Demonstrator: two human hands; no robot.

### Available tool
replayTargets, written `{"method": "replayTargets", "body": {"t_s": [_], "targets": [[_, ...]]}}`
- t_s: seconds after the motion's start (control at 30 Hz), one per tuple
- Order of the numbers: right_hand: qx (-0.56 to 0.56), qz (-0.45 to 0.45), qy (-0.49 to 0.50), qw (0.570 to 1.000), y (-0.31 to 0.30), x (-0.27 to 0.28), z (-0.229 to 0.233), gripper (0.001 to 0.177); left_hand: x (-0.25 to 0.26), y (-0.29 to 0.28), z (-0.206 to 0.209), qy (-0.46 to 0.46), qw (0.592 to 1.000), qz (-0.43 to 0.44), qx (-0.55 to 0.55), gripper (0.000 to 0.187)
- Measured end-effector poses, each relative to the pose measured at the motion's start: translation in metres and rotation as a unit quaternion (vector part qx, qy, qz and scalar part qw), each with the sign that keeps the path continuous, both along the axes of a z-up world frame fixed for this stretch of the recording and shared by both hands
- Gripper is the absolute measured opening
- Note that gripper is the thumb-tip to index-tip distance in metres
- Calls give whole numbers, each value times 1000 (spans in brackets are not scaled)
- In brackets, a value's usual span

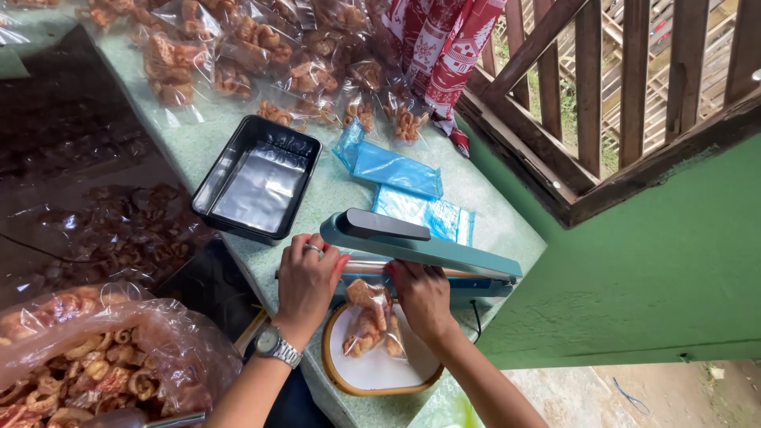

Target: Manually filling small plastic bags with fried snacks using a scoop and sealing them with a heat sealer.

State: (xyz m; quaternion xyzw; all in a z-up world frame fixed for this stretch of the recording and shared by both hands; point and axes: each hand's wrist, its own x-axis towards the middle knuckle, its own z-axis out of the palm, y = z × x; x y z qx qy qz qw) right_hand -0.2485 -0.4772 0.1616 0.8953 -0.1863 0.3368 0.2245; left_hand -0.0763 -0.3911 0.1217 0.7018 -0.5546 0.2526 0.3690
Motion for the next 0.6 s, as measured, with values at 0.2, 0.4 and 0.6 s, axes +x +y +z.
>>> {"method": "replayTargets", "body": {"t_s": [0.2,0.4,0.6], "targets": [[9,-33,28,999,4,5,4,11,10,-8,-4,30,997,-41,66,20],[38,-68,74,994,23,-3,22,10,42,-23,15,194,927,-175,270,18],[155,157,-149,964,31,7,104,14,72,-30,58,468,716,-319,409,49]]}}
